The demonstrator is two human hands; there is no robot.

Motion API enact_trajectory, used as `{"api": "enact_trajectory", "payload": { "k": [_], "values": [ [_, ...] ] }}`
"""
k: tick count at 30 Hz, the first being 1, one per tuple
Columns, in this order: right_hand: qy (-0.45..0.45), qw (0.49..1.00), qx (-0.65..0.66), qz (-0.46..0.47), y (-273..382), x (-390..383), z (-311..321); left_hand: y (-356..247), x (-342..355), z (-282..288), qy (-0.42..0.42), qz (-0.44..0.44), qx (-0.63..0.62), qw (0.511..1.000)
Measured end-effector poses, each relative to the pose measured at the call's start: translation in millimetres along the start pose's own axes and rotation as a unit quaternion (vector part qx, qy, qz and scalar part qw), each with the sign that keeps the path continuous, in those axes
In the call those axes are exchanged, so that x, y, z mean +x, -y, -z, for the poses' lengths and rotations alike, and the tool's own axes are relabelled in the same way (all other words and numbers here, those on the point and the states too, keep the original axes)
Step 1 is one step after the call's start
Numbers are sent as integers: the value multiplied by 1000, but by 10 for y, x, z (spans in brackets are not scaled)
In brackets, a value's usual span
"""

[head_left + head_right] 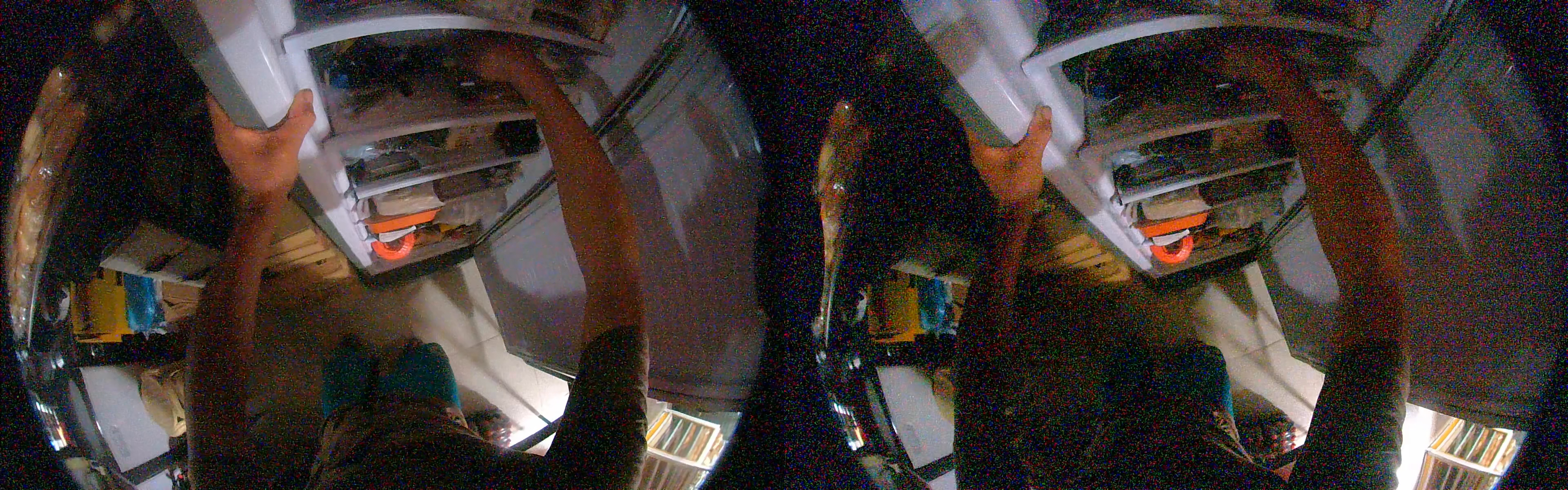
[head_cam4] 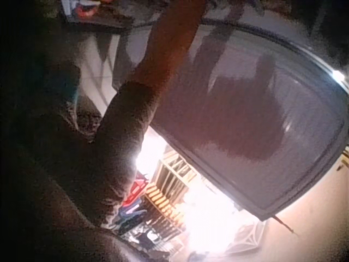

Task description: The person retrieves pliers from a refrigerator, walks to a commercial oven, and uses the pliers to tighten a screw or bolt on the oven's control panel.

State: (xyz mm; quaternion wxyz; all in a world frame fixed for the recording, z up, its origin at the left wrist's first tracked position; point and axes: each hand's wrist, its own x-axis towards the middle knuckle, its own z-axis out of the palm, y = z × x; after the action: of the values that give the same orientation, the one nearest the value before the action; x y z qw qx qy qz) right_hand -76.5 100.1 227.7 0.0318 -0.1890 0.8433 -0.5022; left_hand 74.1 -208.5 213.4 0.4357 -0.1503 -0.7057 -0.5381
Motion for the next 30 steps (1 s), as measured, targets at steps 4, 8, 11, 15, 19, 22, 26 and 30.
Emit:
{"api": "enact_trajectory", "payload": {
  "k": [4, 8, 11, 15, 19, 22, 26, 30],
  "values": [
    [20, 1000, -8, -17, -8, -7, -35, 39, -8, 12, -1, 2, 23, 1000],
    [34, 999, -12, -25, -48, -54, -169, 76, -12, 39, -9, -10, 40, 999],
    [22, 999, -11, -22, -66, -64, -223, 21, -22, 22, -17, 8, 8, 1000],
    [-6, 1000, -15, -7, -36, -2, -236, -64, -31, 30, 11, 25, 17, 999],
    [-24, 999, -29, 20, 27, 91, -385, -93, -38, 52, 4, -7, 44, 999],
    [-34, 997, -53, 34, 44, 174, -493, -164, -88, -28, -8, 52, 29, 998],
    [-27, 997, -59, 39, 37, 302, -521, -127, 12, -107, 9, 108, -5, 994],
    [-3, 998, -48, 31, 107, 247, -573, -101, 164, -109, -7, 47, 101, 994]
  ]
}}
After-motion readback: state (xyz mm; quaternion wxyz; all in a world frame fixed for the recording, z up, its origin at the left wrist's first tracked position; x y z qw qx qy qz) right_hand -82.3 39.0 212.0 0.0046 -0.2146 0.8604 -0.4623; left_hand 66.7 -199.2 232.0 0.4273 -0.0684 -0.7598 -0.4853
